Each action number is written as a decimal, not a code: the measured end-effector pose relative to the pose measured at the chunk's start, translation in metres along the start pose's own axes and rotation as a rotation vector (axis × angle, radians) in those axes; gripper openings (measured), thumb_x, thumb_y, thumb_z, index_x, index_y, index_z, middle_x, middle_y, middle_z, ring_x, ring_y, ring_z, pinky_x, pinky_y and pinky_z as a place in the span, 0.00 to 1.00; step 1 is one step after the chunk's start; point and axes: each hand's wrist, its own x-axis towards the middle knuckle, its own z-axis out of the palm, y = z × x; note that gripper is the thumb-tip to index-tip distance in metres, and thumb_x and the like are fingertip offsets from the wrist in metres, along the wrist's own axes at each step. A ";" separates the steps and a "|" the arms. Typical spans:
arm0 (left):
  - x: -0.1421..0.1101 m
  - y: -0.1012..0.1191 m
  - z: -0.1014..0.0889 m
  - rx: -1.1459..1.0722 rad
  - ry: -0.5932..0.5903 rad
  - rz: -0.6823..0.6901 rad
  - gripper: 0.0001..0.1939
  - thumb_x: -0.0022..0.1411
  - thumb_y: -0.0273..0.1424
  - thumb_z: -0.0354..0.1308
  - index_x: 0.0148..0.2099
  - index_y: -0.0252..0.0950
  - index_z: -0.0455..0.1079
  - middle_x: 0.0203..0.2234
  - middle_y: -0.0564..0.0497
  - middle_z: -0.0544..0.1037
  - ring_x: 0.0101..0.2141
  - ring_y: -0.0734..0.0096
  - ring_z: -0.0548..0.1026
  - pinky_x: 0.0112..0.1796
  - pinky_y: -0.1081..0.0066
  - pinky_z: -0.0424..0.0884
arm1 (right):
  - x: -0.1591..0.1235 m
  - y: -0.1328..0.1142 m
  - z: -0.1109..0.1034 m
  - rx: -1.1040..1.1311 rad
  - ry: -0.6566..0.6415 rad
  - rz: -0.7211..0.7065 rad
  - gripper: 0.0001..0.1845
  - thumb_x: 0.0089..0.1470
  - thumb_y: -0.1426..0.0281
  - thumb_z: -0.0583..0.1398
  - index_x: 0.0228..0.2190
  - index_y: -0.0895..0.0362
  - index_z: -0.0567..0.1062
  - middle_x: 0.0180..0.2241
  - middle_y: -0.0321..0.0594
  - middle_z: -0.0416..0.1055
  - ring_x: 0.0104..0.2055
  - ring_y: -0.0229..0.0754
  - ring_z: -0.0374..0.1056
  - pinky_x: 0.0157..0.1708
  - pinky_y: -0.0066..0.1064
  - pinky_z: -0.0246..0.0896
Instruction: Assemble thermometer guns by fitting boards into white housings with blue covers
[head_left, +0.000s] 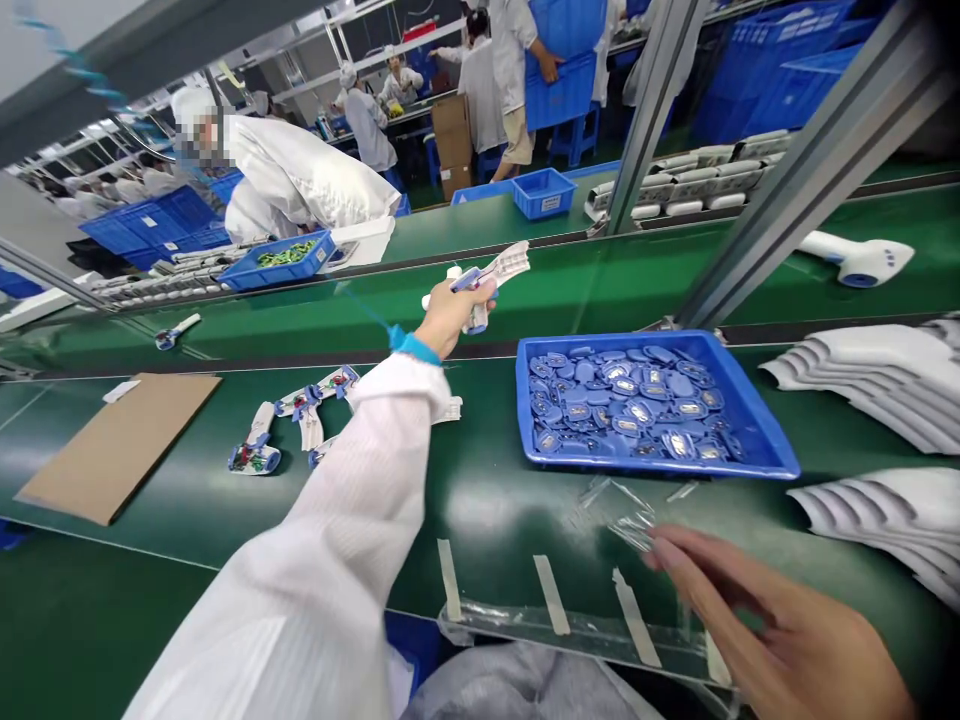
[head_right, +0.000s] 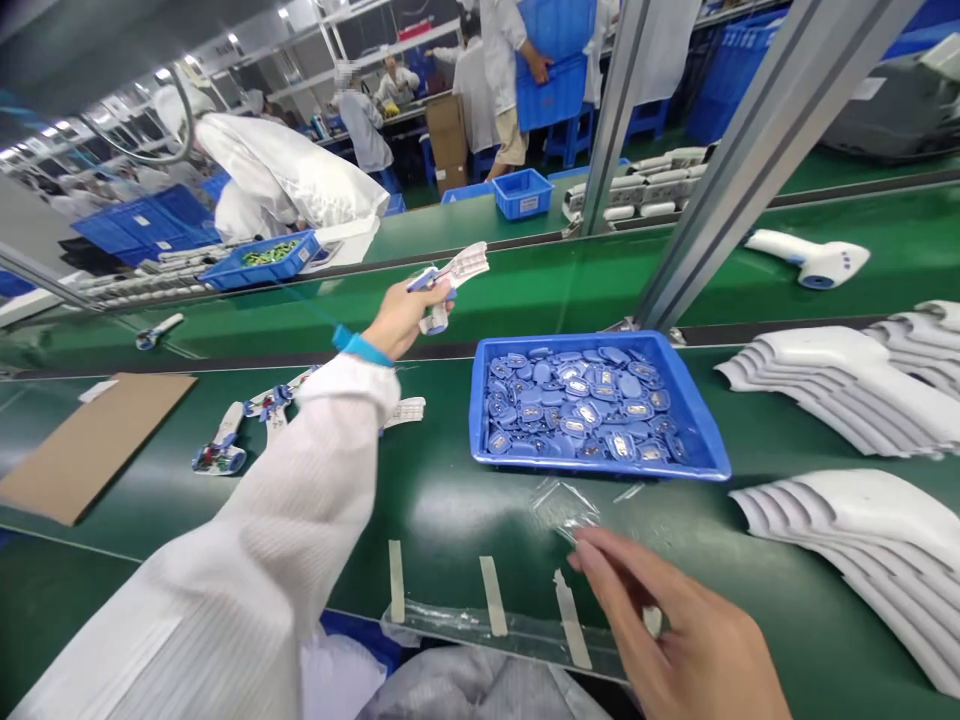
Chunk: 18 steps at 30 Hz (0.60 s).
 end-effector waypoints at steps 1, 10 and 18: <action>-0.028 0.003 -0.009 -0.013 -0.052 0.019 0.11 0.64 0.31 0.64 0.46 0.29 0.73 0.36 0.44 0.79 0.31 0.71 0.77 0.32 0.73 0.71 | 0.010 -0.011 -0.004 0.016 0.000 -0.035 0.18 0.60 0.50 0.59 0.39 0.46 0.82 0.35 0.38 0.82 0.27 0.43 0.76 0.18 0.28 0.66; -0.227 -0.037 -0.016 0.139 -0.343 0.051 0.15 0.56 0.38 0.71 0.41 0.36 0.74 0.31 0.52 0.77 0.31 0.71 0.71 0.33 0.73 0.65 | 0.042 -0.082 0.023 0.012 0.063 -0.434 0.15 0.68 0.64 0.55 0.45 0.51 0.81 0.45 0.40 0.79 0.46 0.44 0.73 0.47 0.38 0.67; -0.242 -0.056 -0.009 0.513 -0.188 0.064 0.08 0.63 0.35 0.64 0.38 0.38 0.69 0.34 0.49 0.77 0.34 0.66 0.71 0.34 0.69 0.60 | 0.014 -0.084 0.013 -0.270 0.178 -0.463 0.19 0.70 0.64 0.53 0.33 0.56 0.79 0.34 0.41 0.77 0.35 0.43 0.66 0.36 0.37 0.52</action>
